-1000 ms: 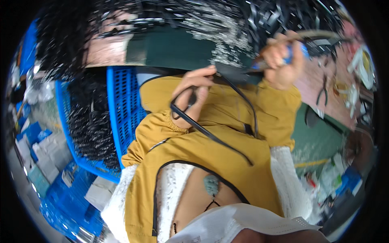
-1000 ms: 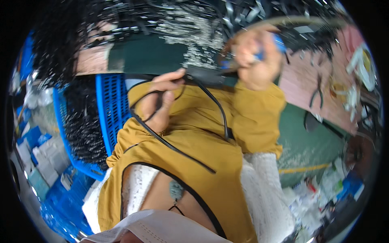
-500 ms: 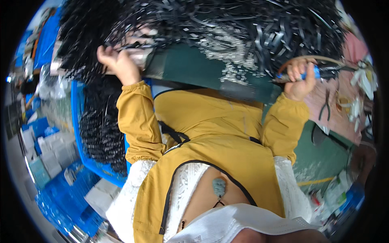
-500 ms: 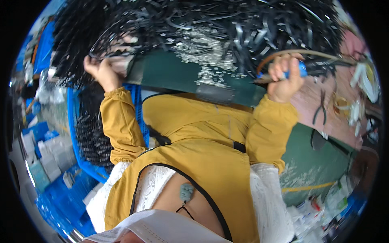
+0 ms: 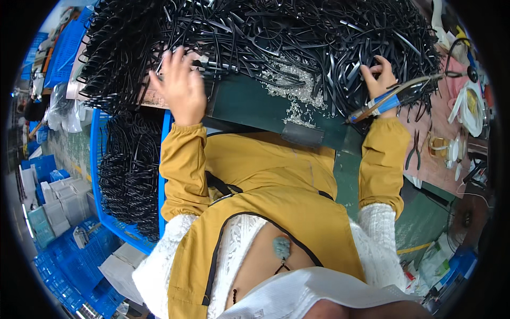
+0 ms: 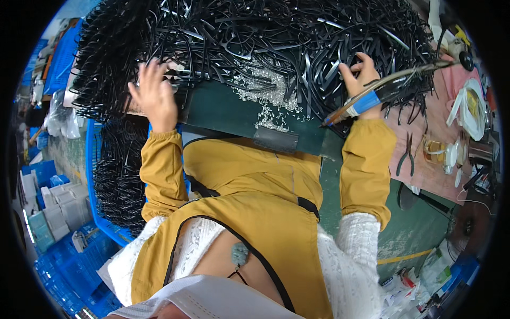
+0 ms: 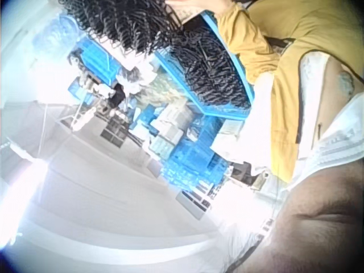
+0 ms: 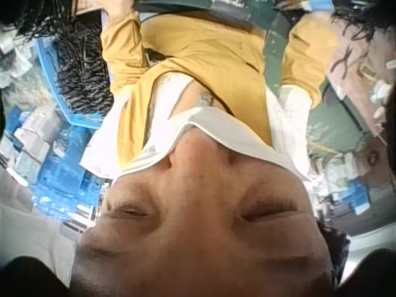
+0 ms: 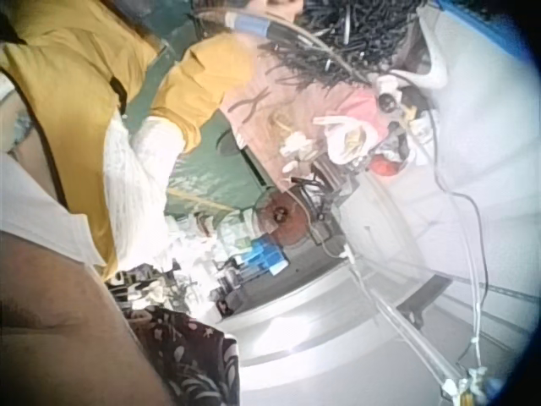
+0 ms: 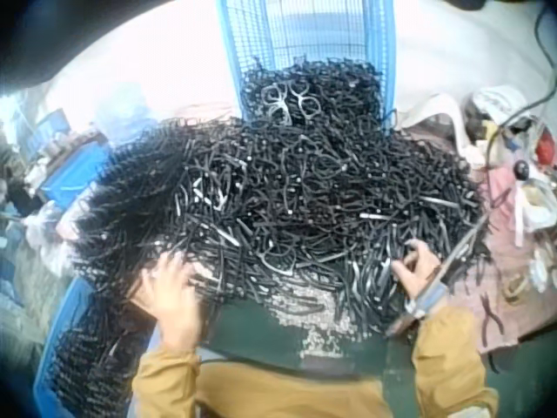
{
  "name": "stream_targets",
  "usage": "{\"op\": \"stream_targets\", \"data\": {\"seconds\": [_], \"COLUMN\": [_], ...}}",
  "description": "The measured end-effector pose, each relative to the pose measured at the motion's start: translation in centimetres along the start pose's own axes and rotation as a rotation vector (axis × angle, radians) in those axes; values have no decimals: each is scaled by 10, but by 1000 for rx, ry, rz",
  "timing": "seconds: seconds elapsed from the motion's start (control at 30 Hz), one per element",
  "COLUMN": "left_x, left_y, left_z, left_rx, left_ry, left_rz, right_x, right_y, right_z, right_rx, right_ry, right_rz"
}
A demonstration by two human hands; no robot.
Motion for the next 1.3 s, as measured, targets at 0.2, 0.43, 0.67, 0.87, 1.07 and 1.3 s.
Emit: {"op": "stream_targets", "data": {"seconds": [0.2,0.43,0.67,0.87,1.07,1.3], "left_x": [14,51,146,154,161,180], "left_y": [4,-1,107,11,-20,25], "left_z": [36,73,164,285,161,-52], "left_rx": [-259,-249,-865,44,-64,-163], "left_ry": [102,80,-429,-21,123,-224], "left_rz": [75,66,-867,-443,-1486,-1754], "right_x": [20,33,-7,-5,-47,-116], "right_y": [-7,-54,-39,-19,-15,53], "right_z": [-3,-69,-170,-180,-187,-184], "right_rx": [-39,-201,649,602,617,12], "right_ry": [120,-3,147,51,-226,-26], "right_rz": [363,397,1064,1183,1010,744]}}
Point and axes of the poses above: each hand's wrist, its own z-axis towards the middle knuckle, its own y-axis out of the palm, x = y × z, the point moved 5 cm from there along z, towards the middle knuckle, and after that the axes turned 8 degrees about -x, right-handed, at the moved point
